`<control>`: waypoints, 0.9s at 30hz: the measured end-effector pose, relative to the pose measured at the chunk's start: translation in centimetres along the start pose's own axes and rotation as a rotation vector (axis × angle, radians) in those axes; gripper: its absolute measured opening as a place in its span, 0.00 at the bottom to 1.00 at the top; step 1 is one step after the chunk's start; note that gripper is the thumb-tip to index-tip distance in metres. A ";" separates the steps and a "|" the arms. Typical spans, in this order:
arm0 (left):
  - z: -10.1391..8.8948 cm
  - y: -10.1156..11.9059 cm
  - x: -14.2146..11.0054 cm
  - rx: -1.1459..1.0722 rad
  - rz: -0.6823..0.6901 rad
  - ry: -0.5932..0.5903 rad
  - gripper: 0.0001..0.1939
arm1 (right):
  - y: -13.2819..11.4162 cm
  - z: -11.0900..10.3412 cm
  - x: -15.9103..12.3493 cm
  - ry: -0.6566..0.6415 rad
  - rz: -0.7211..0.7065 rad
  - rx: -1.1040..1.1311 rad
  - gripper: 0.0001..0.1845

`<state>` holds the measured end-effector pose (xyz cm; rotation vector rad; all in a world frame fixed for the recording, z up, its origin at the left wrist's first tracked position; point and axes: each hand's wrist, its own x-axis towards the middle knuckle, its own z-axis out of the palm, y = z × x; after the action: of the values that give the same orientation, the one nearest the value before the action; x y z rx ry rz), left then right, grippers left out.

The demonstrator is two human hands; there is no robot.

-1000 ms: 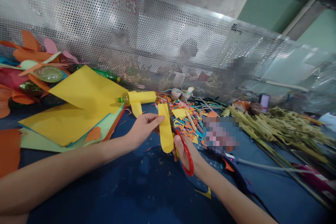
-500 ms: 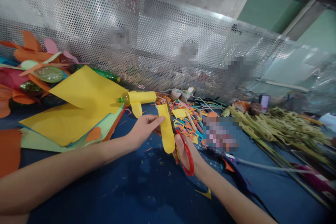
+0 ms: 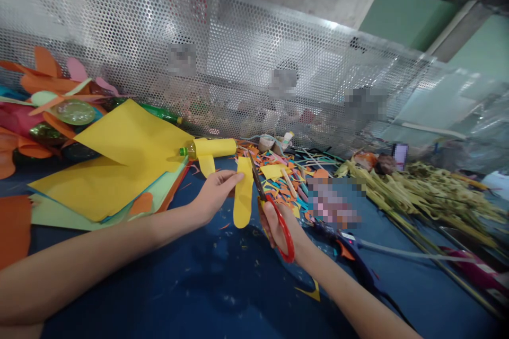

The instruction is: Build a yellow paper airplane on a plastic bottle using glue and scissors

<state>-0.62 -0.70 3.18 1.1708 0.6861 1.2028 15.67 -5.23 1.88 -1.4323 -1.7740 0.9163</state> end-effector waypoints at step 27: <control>-3.2 0.5 3.1 0.330 0.069 -0.044 0.15 | 1.6 -0.3 1.3 0.109 0.043 -0.064 0.28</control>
<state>-2.85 3.25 3.19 1.5005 0.8385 1.1445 16.53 -3.69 0.73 -1.5368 -1.7116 0.7933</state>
